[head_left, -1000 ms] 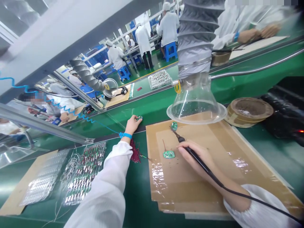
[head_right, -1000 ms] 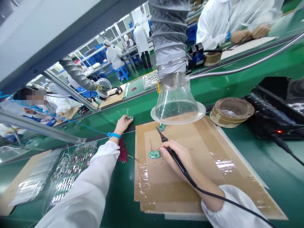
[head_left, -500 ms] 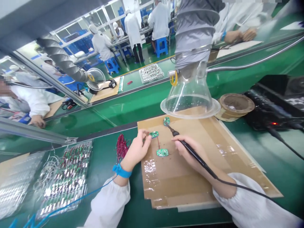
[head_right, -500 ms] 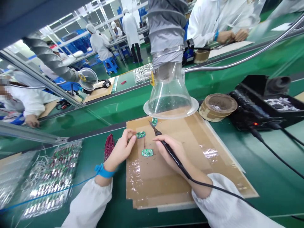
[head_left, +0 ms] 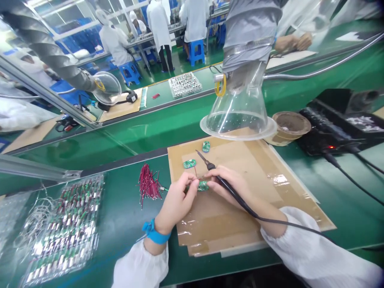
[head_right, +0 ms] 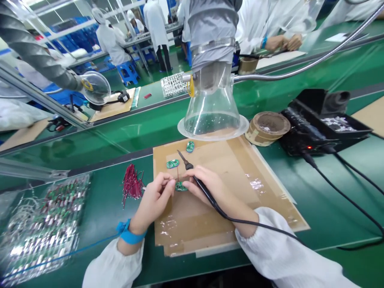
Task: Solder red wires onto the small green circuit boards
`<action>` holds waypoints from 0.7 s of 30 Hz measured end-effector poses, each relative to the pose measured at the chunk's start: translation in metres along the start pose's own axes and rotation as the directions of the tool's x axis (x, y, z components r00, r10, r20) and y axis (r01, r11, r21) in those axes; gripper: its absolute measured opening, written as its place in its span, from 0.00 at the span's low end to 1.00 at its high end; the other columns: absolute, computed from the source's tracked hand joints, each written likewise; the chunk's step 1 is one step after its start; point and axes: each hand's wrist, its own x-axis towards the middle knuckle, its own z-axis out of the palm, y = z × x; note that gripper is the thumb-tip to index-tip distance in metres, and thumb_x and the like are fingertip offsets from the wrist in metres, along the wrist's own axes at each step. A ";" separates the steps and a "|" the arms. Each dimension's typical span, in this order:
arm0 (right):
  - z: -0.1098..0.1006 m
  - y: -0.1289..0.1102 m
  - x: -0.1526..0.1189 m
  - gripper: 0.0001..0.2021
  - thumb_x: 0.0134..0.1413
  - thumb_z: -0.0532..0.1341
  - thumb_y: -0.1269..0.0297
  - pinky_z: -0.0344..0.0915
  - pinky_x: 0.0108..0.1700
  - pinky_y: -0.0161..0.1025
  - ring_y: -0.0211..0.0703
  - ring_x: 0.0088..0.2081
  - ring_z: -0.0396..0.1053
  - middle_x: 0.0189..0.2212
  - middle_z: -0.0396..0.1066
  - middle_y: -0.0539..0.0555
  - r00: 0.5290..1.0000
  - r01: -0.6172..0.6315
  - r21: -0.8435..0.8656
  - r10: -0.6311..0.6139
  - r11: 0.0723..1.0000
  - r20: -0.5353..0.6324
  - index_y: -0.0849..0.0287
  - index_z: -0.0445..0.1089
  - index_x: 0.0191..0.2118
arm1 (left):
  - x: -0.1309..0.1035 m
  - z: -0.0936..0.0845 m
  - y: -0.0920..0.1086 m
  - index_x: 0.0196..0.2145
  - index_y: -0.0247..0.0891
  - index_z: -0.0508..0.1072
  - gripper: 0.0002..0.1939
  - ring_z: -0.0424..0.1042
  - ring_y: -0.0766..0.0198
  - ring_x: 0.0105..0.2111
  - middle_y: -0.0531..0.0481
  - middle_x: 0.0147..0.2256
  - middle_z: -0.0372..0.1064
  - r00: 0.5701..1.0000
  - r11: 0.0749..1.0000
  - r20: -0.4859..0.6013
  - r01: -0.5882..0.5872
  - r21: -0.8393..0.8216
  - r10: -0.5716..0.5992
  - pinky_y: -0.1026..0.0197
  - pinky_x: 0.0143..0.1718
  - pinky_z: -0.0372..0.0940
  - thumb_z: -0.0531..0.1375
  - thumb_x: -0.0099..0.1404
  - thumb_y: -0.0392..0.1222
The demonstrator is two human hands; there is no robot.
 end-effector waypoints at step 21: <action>-0.001 0.002 -0.006 0.02 0.65 0.63 0.68 0.64 0.37 0.32 0.33 0.33 0.68 0.33 0.68 0.48 0.997 0.053 -0.018 -0.052 0.998 0.048 0.53 0.72 0.40 | -0.005 0.012 -0.009 0.38 0.39 0.67 0.11 0.67 0.67 0.31 0.55 0.31 0.67 0.996 0.975 0.071 0.072 -0.209 -0.058 0.63 0.35 0.61 0.54 0.76 0.48</action>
